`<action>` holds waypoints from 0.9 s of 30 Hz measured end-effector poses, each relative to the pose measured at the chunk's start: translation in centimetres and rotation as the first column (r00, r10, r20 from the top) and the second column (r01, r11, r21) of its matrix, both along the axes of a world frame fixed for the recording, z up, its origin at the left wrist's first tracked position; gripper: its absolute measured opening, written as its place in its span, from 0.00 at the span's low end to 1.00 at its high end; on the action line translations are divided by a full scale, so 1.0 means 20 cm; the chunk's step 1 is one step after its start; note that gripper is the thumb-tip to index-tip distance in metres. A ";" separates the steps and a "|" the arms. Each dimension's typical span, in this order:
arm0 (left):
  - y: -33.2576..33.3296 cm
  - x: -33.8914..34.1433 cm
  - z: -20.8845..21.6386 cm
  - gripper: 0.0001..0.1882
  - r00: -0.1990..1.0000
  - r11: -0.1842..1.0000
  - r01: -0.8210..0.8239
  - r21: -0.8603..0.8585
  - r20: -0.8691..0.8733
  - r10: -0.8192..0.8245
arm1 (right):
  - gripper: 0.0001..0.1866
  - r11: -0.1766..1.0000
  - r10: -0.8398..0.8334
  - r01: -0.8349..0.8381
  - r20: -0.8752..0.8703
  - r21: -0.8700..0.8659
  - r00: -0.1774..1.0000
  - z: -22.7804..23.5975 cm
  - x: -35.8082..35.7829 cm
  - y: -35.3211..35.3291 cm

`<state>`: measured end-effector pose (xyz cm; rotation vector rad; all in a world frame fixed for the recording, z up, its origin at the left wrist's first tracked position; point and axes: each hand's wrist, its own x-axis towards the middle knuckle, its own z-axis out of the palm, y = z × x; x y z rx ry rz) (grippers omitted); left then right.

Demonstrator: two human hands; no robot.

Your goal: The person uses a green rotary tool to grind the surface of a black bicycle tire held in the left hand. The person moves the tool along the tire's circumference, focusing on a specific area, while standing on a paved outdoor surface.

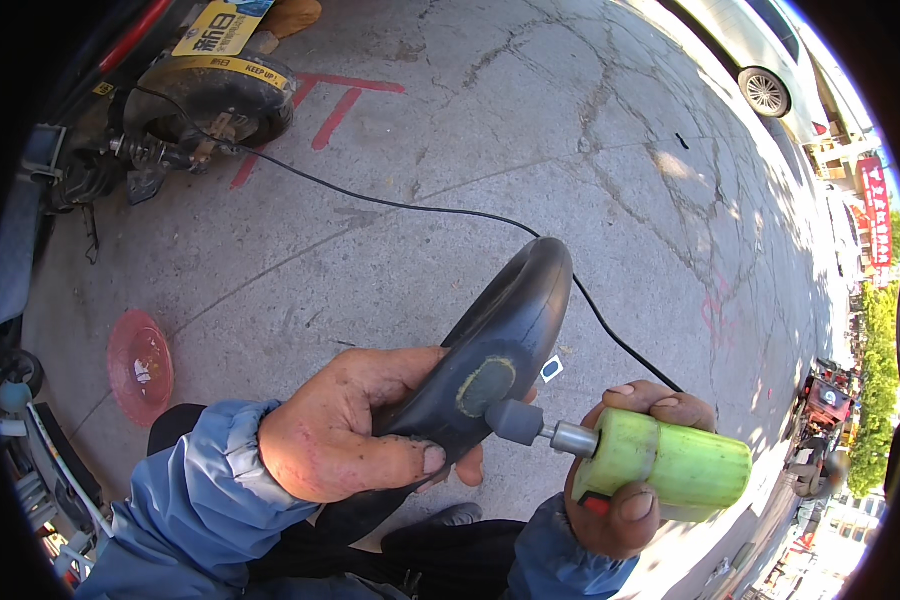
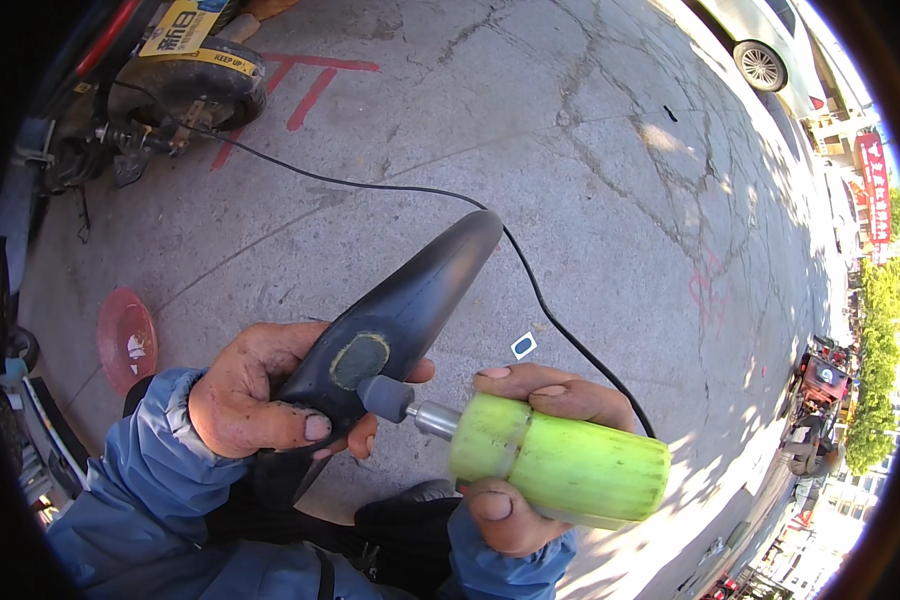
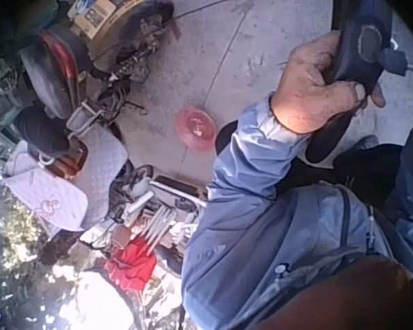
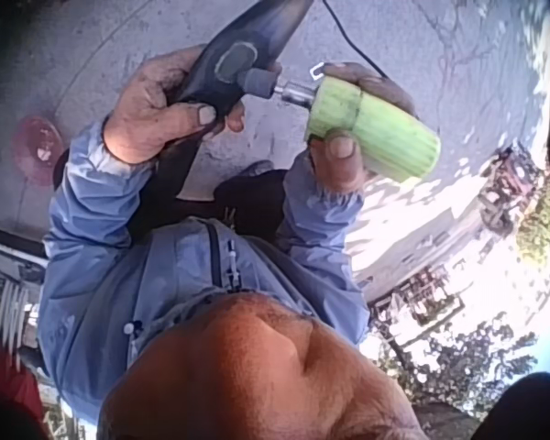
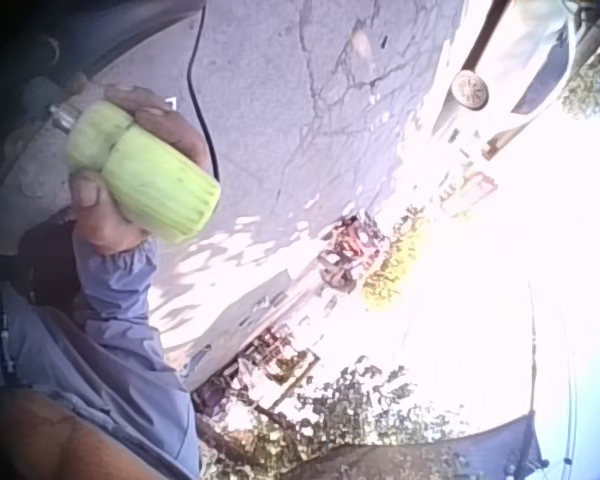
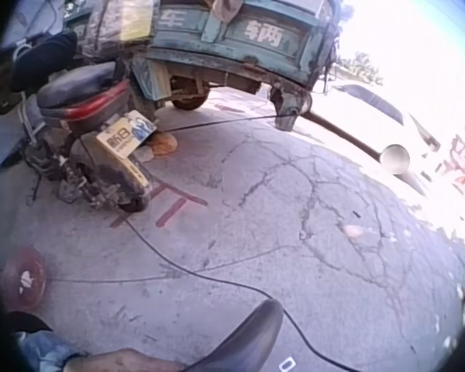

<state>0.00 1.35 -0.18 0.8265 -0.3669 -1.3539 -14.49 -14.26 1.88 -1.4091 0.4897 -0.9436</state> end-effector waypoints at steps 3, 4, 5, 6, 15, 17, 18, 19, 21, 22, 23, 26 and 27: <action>-0.01 0.00 0.01 0.34 1.000 1.000 -0.008 -0.004 0.005 0.008 | 0.37 0.997 0.080 -0.080 -0.015 0.002 0.997 0.00 -0.01 0.00; -0.01 0.00 0.01 0.34 1.000 1.000 -0.011 -0.004 0.001 0.011 | 0.37 0.995 0.095 -0.095 -0.010 -0.002 0.995 0.00 -0.01 0.00; -0.01 0.00 0.02 0.35 1.000 1.000 -0.014 -0.003 -0.003 0.014 | 0.36 0.994 0.109 -0.109 -0.006 -0.006 0.994 0.00 -0.01 0.00; -0.01 0.00 0.02 0.35 1.000 1.000 -0.016 -0.004 -0.005 0.016 | 0.36 0.992 0.123 -0.123 0.000 -0.011 0.992 0.00 -0.01 0.00; 0.01 -0.01 -0.02 0.36 1.000 1.000 -0.015 -0.015 -0.001 0.015 | 0.38 0.996 -0.067 0.066 -0.011 -0.067 0.998 0.00 -0.01 -0.03; 0.01 -0.01 -0.01 0.36 1.000 1.000 -0.022 -0.007 -0.009 0.022 | 0.38 0.997 -0.049 0.048 -0.008 -0.067 0.999 -0.01 -0.01 -0.02; 0.00 -0.01 -0.01 0.36 1.000 1.000 -0.025 -0.004 -0.014 0.025 | 0.38 0.997 -0.040 0.040 -0.005 -0.065 0.999 -0.01 -0.01 -0.02; 0.00 -0.01 -0.01 0.36 1.000 1.000 -0.014 -0.013 -0.003 0.014 | 0.38 0.998 -0.032 0.032 -0.002 -0.062 0.999 -0.01 -0.01 -0.02; 0.00 0.00 -0.01 0.35 1.000 1.000 0.008 -0.029 0.018 -0.007 | 0.38 0.999 0.001 -0.001 0.002 -0.052 1.000 -0.01 -0.01 -0.01; -0.01 -0.01 -0.01 0.35 1.000 1.000 -0.009 -0.030 0.018 0.010 | 0.38 0.999 0.018 -0.017 0.003 -0.047 1.000 -0.01 -0.01 -0.01; -0.01 -0.01 0.00 0.35 0.999 0.999 -0.027 -0.031 0.018 0.027 | 0.38 0.999 0.016 -0.016 0.011 -0.038 1.000 -0.01 -0.01 -0.01; -0.01 -0.02 -0.01 0.35 1.000 0.999 -0.019 -0.037 0.004 0.019 | 0.37 1.000 0.021 -0.021 0.031 -0.003 0.999 -0.01 -0.01 0.00; -0.01 -0.01 -0.01 0.35 1.000 0.999 -0.006 -0.040 -0.004 0.006 | 0.37 1.000 0.029 -0.029 0.035 0.011 0.999 0.00 -0.01 0.00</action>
